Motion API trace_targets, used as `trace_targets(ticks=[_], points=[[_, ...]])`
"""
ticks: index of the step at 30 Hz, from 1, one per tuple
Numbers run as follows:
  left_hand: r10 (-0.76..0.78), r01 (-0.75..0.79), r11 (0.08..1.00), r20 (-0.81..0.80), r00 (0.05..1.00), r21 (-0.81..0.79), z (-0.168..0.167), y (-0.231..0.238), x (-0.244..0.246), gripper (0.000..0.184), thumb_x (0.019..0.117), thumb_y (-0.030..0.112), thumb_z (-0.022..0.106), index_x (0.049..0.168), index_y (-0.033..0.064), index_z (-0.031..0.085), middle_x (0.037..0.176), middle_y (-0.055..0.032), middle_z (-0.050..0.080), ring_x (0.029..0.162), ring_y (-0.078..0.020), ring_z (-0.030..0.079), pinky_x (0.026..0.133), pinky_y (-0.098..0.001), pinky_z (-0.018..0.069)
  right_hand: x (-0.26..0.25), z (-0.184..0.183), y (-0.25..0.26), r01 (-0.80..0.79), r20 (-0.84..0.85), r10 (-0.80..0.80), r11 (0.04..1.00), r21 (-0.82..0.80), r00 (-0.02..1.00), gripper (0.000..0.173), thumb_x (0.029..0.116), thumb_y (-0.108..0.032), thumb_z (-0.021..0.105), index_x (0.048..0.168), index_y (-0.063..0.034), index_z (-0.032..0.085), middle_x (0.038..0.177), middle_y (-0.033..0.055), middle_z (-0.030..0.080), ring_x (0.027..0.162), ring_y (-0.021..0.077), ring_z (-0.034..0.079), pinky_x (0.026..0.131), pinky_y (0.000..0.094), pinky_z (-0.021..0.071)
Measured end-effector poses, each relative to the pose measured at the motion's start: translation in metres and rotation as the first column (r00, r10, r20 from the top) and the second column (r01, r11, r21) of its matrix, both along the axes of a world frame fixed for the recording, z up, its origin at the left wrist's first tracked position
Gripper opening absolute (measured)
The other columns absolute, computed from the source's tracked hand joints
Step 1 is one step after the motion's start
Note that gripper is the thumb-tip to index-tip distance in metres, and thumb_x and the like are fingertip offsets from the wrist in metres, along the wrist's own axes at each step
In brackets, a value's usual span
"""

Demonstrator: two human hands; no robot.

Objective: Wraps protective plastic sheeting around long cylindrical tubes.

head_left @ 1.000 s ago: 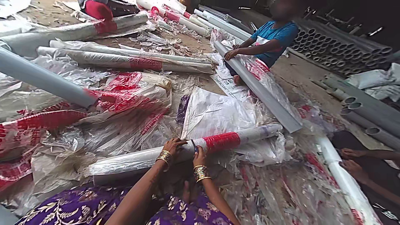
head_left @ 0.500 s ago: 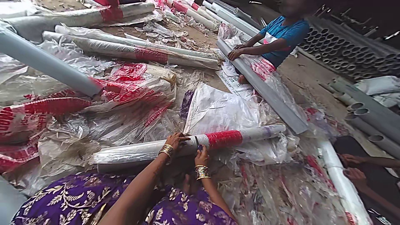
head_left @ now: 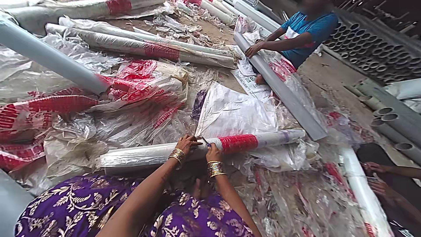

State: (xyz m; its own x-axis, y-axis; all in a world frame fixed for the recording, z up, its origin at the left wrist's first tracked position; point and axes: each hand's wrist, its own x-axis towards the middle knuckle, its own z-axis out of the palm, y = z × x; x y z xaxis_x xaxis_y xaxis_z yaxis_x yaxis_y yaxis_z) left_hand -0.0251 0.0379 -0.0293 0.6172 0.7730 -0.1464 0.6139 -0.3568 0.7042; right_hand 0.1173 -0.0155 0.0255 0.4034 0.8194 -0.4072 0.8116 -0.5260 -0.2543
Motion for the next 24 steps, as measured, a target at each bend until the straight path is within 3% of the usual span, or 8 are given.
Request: trace_targets(ticks=[7,16,24], points=[[-0.008,0.008,1.000,0.009,1.000,0.010,-0.001,0.001,-0.001,0.037,0.0997,0.010,0.059,0.132,0.0214,0.072,0.139,-0.0132,0.063,0.138,-0.0377,0.048,0.111,-0.0606,0.0345,-0.003,0.004,0.006,-0.041,0.066,0.050,0.991,-0.125,0.997,0.037,0.1102,-0.016,0.043,0.141,-0.0014,0.056,0.132,0.0257,0.066,0.127,0.0394,0.062,0.106,0.0525,0.0473],[-0.013,0.012,1.000,0.010,1.000,0.016,-0.001,0.001,0.000,0.038,0.0982,0.008,0.059,0.131,0.0215,0.073,0.138,-0.0127,0.064,0.139,-0.0372,0.048,0.112,-0.0609,0.0329,-0.005,0.011,0.013,-0.118,0.114,0.136,0.980,-0.158,0.984,0.036,0.1078,-0.012,0.044,0.140,-0.0037,0.058,0.134,0.0238,0.065,0.127,0.0386,0.062,0.104,0.0545,0.0478],[-0.029,0.027,0.999,0.074,0.997,0.036,-0.001,0.002,-0.004,0.038,0.0980,0.005,0.057,0.126,0.0208,0.076,0.135,-0.0130,0.066,0.137,-0.0380,0.049,0.113,-0.0615,0.0322,-0.008,0.004,0.000,-0.089,0.153,0.111,0.986,-0.145,0.982,0.037,0.1075,-0.011,0.042,0.140,-0.0062,0.060,0.133,0.0233,0.066,0.123,0.0408,0.063,0.100,0.0580,0.0494]])
